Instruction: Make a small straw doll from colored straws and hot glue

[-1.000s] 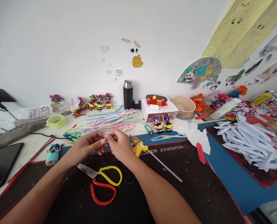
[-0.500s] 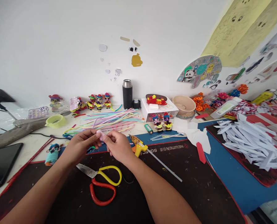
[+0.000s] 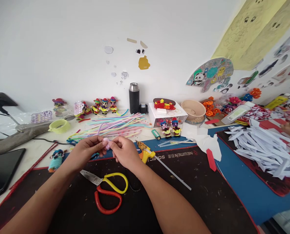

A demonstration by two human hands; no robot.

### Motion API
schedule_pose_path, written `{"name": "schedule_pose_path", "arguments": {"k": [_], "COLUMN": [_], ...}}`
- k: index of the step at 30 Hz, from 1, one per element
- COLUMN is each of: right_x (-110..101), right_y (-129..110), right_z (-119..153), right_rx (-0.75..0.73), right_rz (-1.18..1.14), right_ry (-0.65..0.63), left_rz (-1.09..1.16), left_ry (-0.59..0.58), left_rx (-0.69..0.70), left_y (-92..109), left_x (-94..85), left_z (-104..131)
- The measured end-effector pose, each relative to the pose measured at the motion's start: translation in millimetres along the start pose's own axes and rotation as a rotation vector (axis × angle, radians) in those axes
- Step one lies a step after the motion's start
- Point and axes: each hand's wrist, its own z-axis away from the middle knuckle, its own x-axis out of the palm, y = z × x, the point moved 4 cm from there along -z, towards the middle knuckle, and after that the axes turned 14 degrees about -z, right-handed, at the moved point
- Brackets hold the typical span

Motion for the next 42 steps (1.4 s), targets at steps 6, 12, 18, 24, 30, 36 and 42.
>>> {"name": "schedule_pose_path", "arguments": {"k": [6,12,18,24,30,36,42], "right_x": [-1.8,-1.7,-0.5,-0.5,3.8,5.0,-0.2], "right_y": [0.1,-1.7,-0.3,0.1,1.8,2.9,1.9], "right_z": [0.5,1.5,2.0,2.4,3.6,2.3,0.7], "right_rx": [-0.011,-0.030,-0.042,-0.045,-0.058,-0.059,-0.073], "right_rz": [0.078,0.153,0.159,0.165,0.127,0.051,0.015], "right_ry": [0.007,0.032,0.042,0.042,0.031,-0.038,0.026], "left_rz": [0.024,0.075,0.136,0.195,0.141,-0.005,-0.119], "left_ry": [0.015,0.055,0.090,0.120,0.095,0.112,0.087], "left_rx": [-0.016,-0.039,-0.031,-0.047,-0.018,0.039,0.063], "left_y": [-4.7,-8.0,-13.1,-13.1,-13.3,-3.8,-0.6], "left_x": [0.8,2.3,4.0,6.7,1.4,-7.0,-5.0], "left_z": [-1.7,-1.4,-1.3,-2.2,-2.0,0.4,1.3]}}
